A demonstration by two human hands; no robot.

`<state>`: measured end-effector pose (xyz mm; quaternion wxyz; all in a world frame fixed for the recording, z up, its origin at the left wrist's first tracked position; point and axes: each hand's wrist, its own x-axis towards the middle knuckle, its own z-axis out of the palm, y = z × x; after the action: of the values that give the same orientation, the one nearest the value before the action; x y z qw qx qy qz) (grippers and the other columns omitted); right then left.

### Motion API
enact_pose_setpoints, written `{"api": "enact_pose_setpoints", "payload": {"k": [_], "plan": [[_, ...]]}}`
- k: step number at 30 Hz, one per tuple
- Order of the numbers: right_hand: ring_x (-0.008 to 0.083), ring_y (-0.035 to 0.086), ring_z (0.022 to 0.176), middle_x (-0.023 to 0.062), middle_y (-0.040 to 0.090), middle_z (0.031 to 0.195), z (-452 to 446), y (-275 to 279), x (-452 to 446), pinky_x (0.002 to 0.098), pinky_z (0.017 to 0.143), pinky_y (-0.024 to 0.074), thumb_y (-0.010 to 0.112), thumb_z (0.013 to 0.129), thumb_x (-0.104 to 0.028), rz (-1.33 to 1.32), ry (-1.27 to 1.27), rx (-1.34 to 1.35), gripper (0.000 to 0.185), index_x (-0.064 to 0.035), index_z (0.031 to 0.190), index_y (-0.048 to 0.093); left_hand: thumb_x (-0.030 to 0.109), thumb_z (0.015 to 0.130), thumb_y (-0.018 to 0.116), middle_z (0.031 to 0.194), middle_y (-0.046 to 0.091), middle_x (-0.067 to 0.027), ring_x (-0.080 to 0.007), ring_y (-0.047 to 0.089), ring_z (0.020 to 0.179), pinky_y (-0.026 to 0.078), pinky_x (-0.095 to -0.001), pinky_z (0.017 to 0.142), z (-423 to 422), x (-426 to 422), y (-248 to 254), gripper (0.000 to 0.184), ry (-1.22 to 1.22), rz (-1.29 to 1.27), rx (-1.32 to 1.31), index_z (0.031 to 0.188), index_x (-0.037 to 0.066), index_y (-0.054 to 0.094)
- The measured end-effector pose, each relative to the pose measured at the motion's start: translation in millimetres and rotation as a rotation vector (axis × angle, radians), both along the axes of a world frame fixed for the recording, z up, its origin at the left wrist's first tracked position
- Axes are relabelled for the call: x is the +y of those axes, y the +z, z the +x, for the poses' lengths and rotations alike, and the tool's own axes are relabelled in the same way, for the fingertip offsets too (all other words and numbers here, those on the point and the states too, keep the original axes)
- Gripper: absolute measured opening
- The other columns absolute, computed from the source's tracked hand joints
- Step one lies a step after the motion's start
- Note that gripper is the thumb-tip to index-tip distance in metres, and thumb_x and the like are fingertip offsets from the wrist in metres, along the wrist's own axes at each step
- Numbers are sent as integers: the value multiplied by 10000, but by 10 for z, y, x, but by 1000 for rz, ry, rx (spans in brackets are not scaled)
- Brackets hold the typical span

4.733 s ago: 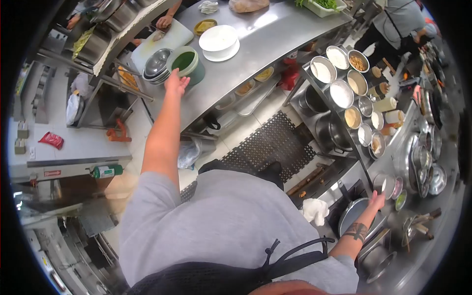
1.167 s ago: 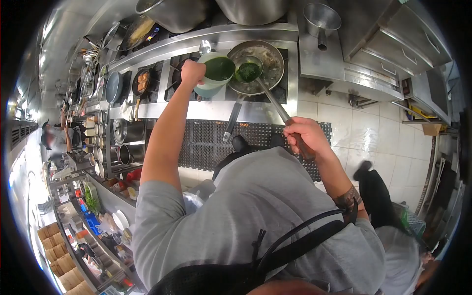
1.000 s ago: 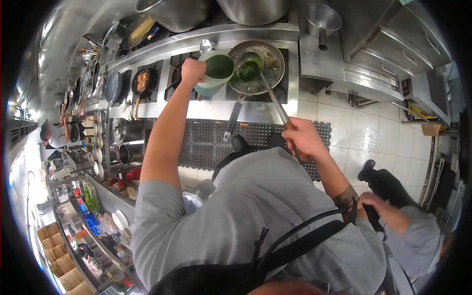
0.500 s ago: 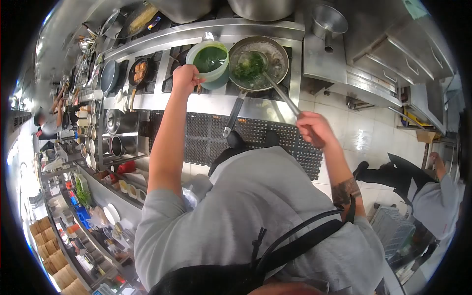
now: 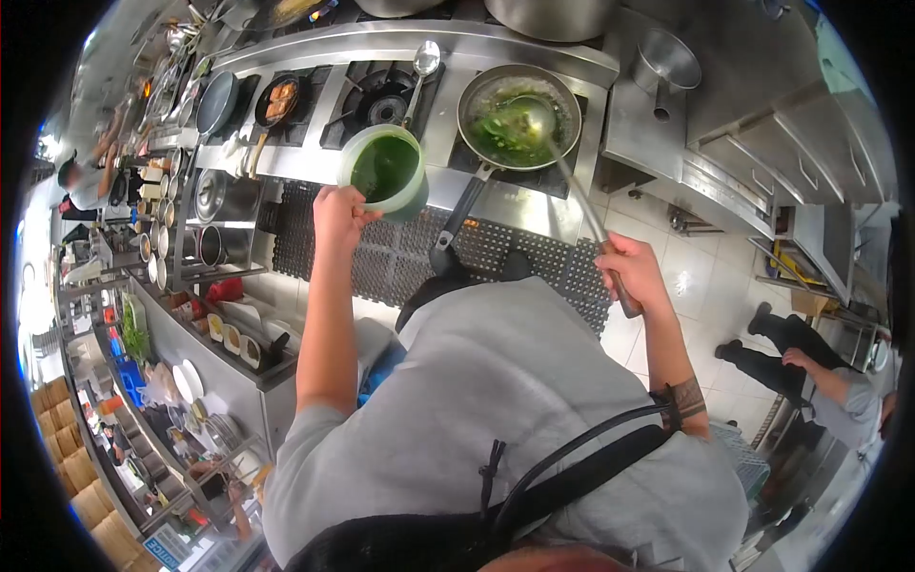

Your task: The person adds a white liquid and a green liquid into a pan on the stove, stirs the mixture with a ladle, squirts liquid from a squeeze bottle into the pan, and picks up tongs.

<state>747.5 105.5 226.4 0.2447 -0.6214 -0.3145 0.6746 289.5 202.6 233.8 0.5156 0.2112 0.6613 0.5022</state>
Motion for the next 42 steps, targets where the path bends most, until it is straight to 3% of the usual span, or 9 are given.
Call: {"api": "enact_pose_setpoints", "payload": {"k": [4, 10, 18, 21, 25, 27, 33, 36, 42], "plan": [[113, 571, 504, 58, 598, 662, -354, -781, 42, 303, 474, 466, 671, 831, -93, 485, 199, -667, 479, -54, 1299, 577, -39, 752, 547, 691, 478, -96, -201, 508, 530, 606, -451, 555, -63, -190, 31, 145, 44, 18, 59, 878, -46, 476], [127, 562, 488, 32, 584, 645, -282, -403, -65, 281, 430, 445, 648, 861, -34, -9, -114, 227, 477, -12, 1329, 562, -21, 776, 540, 745, 479, -87, -158, 450, 545, 599, -457, 579, -175, -357, -62, 96, 114, -25, 74, 855, -8, 487], [157, 577, 513, 53, 595, 663, -589, -902, 17, 314, 458, 457, 635, 876, -59, 729, 210, -823, 398, -34, 1273, 612, -40, 778, 530, 728, 490, -113, -188, 479, 539, 596, -457, 572, -206, -437, -74, 116, 133, -6, 28, 879, -30, 473], [151, 527, 465, 44, 579, 634, -647, -624, -5, 319, 428, 422, 644, 909, -85, 8, -180, 302, 187, -5, 1076, 614, -51, 771, 533, 686, 480, -116, -201, 486, 523, 598, -454, 563, -282, -477, -145, 136, 159, 19, -18, 884, -45, 458], [133, 510, 451, 33, 556, 610, -119, -185, -70, 302, 430, 422, 665, 885, -69, -95, -124, 245, 234, -7, 1105, 616, -66, 776, 518, 694, 450, -87, -177, 454, 551, 594, -451, 599, -431, -549, -232, 110, 202, 56, -154, 859, -24, 461], [128, 514, 456, 25, 541, 601, -193, -234, -105, 286, 426, 419, 642, 880, -54, 163, 66, -330, 289, -2, 1164, 618, -55, 786, 518, 695, 442, -81, -178, 455, 562, 590, -455, 616, -618, -634, -324, 97, 230, 69, -204, 854, -11, 465], [145, 509, 474, 54, 559, 694, -924, -812, 95, 278, 402, 415, 595, 881, -40, 63, -305, 232, 374, -9, 1253, 571, -6, 812, 506, 843, 486, -127, -232, 516, 669, 572, -452, 679, -1275, -1033, -434, 40, 525, 159, -342, 831, 27, 517], [163, 541, 496, 67, 585, 741, -762, -989, 148, 285, 420, 436, 603, 889, -73, 76, -185, 140, 164, -47, 1046, 566, -14, 813, 507, 823, 468, -115, -211, 480, 613, 584, -495, 683, -1891, -1371, -403, 40, 712, 195, -384, 842, 13, 516], [159, 608, 592, 60, 652, 790, -630, -971, 276, 307, 499, 488, 590, 973, -343, -144, -134, 33, 223, -123, 986, 623, -66, 772, 538, 771, 475, -104, -207, 500, 561, 607, -574, 707, -3534, -2486, -645, 88, 1042, 322, -171, 837, -20, 503]]}}
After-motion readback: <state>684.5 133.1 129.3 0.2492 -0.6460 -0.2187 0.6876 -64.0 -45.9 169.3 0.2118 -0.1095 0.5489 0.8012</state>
